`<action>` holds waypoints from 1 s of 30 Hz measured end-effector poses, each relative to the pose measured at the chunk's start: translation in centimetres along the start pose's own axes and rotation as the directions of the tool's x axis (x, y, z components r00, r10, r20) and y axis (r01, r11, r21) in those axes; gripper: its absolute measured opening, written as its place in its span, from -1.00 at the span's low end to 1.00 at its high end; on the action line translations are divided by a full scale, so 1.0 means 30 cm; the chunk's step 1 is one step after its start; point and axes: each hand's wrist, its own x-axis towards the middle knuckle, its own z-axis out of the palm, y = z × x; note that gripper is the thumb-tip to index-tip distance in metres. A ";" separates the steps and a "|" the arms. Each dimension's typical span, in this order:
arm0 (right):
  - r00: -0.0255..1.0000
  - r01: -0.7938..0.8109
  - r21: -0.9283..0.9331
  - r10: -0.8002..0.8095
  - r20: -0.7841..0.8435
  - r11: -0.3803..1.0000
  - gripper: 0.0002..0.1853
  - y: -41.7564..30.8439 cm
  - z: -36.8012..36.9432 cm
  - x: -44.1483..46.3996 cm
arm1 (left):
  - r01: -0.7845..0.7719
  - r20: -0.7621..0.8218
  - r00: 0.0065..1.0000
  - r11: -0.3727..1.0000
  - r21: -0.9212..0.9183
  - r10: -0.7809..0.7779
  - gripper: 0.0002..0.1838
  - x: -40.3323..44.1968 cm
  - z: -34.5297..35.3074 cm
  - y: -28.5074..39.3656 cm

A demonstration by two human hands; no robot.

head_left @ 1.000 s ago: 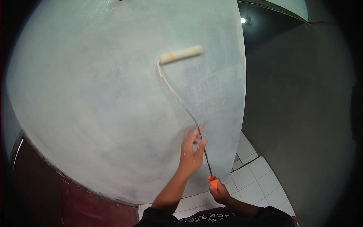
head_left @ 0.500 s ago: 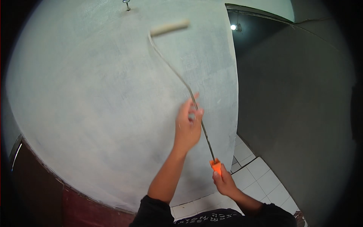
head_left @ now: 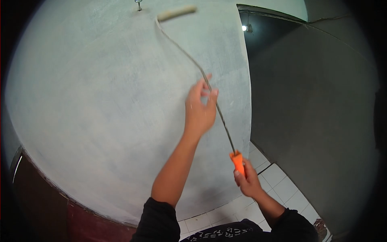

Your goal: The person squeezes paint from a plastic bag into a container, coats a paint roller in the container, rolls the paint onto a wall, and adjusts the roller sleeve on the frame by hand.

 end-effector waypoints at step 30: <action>0.952 -0.227 0.485 0.086 0.295 0.845 -0.76 -0.085 -0.059 0.027 | 0.091 -0.040 0.996 0.983 0.162 -0.085 -0.55 0.067 0.028 0.106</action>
